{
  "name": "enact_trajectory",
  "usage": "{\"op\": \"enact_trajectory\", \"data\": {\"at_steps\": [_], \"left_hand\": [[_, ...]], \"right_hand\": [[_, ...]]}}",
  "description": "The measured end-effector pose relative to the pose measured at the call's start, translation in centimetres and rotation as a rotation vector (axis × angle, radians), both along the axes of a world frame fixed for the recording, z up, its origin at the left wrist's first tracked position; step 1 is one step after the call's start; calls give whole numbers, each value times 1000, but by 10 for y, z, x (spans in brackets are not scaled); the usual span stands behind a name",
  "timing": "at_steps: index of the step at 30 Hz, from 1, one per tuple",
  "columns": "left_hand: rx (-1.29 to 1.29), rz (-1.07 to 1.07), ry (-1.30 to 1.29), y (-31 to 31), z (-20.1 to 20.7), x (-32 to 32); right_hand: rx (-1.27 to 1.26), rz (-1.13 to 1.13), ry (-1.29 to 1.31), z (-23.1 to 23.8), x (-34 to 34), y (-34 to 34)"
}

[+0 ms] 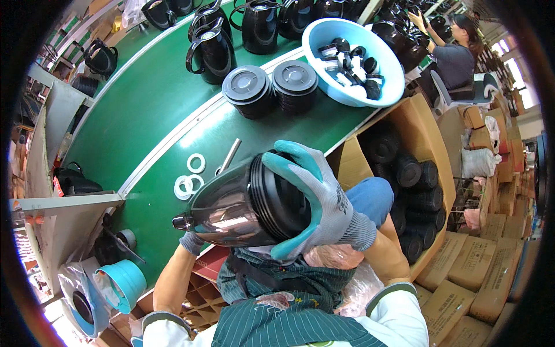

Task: The person assembles black kettles by inserting a metal rod into the base, securing it with a black cap, and placing the finished units on a green workbench. The person repeats this process for multiple kettles.

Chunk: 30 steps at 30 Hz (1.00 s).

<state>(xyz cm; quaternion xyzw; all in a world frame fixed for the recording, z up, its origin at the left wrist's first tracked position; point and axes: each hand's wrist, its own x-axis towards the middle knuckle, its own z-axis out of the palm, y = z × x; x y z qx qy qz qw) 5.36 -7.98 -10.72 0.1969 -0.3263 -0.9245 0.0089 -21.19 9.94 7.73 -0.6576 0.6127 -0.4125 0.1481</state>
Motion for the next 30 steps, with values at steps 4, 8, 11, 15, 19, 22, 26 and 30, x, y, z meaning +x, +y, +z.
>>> {"op": "enact_trajectory", "data": {"at_steps": [4, 8, 11, 15, 19, 22, 26, 30], "left_hand": [[-18, -59, -1, 13, 14, 7], [-43, -147, 2, 18, 27, 7], [-72, -191, -11, 23, 31, 5], [-474, -83, -71, 12, 48, 22], [-1449, 152, -105, 58, 116, -15], [-1574, 308, -3, 64, 110, -8], [-1813, 414, 133, 68, 123, -13], [-2096, 379, 509, 52, 132, -23]], "right_hand": [[-100, -24, -12, 2, 20, 39], [-378, -25, -1, -19, 37, 74], [-412, -41, 77, -9, 39, 92], [-194, -246, -94, -3, 40, 120], [-108, -264, -570, -24, 36, 132], [-98, -190, -548, -28, 28, 137], [-62, -68, -718, -37, 30, 140], [-44, -109, -1229, -71, 45, 135]]}}
